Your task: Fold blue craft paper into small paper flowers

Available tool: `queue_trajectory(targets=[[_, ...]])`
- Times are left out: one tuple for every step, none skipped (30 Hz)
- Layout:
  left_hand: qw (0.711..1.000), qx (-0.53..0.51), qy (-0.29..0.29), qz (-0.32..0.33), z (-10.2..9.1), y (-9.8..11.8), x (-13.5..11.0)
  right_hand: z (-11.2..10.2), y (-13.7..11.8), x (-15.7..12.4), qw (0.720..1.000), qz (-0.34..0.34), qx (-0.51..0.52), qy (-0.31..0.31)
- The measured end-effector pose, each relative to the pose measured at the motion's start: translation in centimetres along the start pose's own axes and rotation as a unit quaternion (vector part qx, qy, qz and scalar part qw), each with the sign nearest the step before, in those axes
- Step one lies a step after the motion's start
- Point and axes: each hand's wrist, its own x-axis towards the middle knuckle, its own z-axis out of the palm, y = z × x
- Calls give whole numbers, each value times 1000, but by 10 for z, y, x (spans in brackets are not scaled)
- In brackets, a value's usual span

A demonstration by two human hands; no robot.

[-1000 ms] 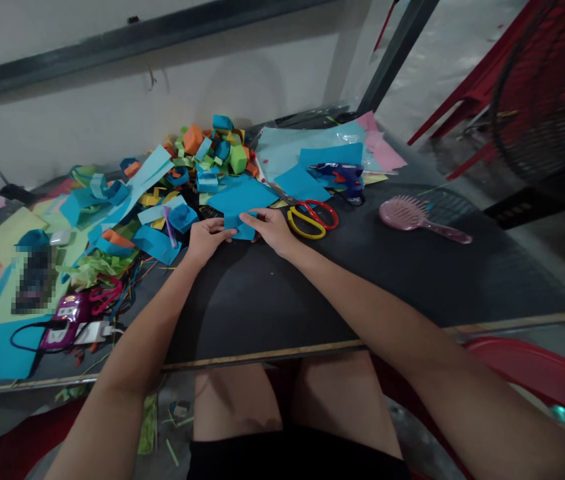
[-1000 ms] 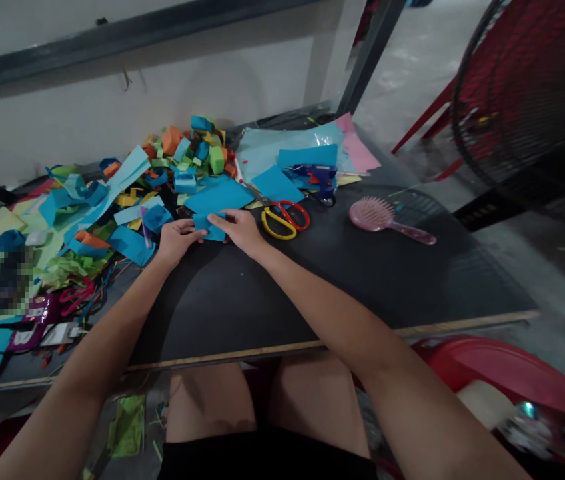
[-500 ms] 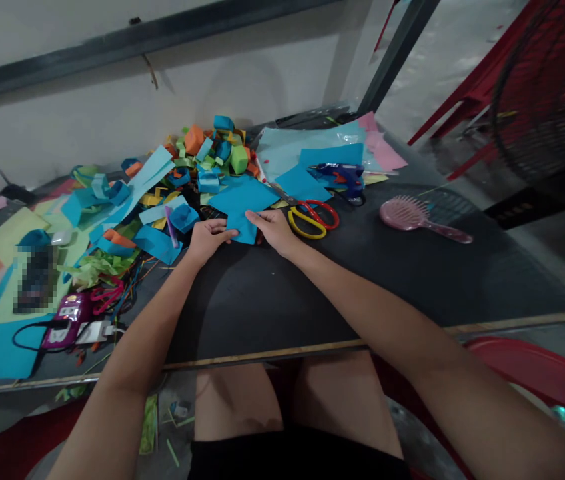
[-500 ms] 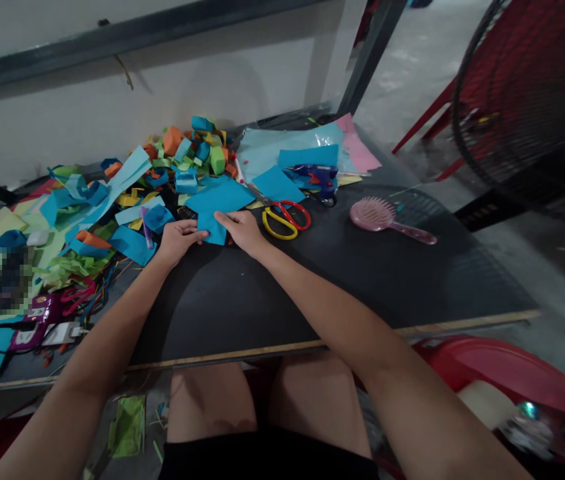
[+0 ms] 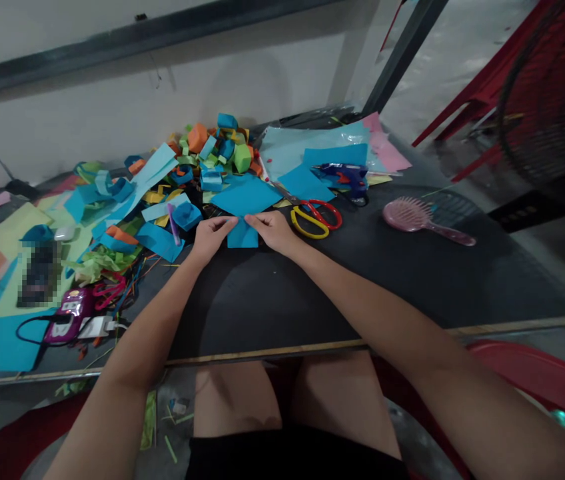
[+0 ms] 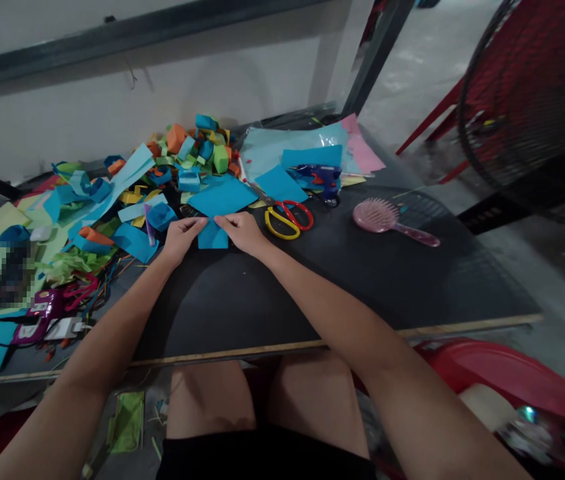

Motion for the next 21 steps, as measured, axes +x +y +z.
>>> queue_trajectory(targets=[[1000, 25, 4, 14, 0, -2, 0, 0, -1, -1, 1000, -12, -19, -7], [999, 45, 1, 25, 1, -4, 0, 0, -2, -1, 999, -17, -36, -11], [998, 60, -5, 31, 1, -6, 0, 0, -3, -2, 999, -18, -49, -14], [997, 67, -13, 33, 0, -8, 0, 1, -4, -3, 998, -18, -57, -16], [997, 68, -20, 32, 0, -10, 0, 1, -5, -3, 998, -17, -59, -16], [997, 65, -27, 32, 0, -11, 0, 1, -5, -3, 998, -14, -57, -15], [997, 60, -31, 33, 0, -12, 0, 1, -5, -3, 998, -10, -53, -13], [997, 53, -32, 35, 0, -12, 0, 2, -5, -3, 999, -4, -48, -13], [998, 44, -31, 36, -1, -11, 0, 2, -4, -3, 999, 3, -44, -12], [998, 35, -30, 35, -1, -11, -1, 1, -4, -3, 999, 10, -42, -13], [999, 27, -27, 33, -1, -10, -1, 1, -4, -2, 999, 16, -42, -16], [999, 19, -23, 31, -1, -9, -2, 1, -4, -2, 999, 19, -42, -20], [999, 14, -18, 29, -1, -8, -3, 0, -4, -2, 999, 20, -42, -25], [999, 12, -14, 27, 0, -7, -3, 0, -4, -2, 999, 18, -43, -29], [1000, 11, -11, 26, 0, -7, -4, -1, -5, -2, 998, 12, -45, -31], [1000, 13, -7, 26, 0, -7, -4, -1, -5, -2, 998, 2, -49, -33], [1000, 16, -5, 27, 0, -7, -4, -1, -6, -2, 998, -10, -57, -34], [999, 19, -4, 29, 0, -7, -4, -1, -7, -3, 997, -24, -66, -36], [999, 24, -4, 32, 0, -7, -3, -1, -7, -3, 996, -37, -77, -36], [999, 29, -6, 36, 0, -8, -3, -1, -8, -4, 994, -46, -88, -36], [999, 35, -9, 41, 0, -8, -2, -1, -8, -4, 994, -50, -96, -35]])
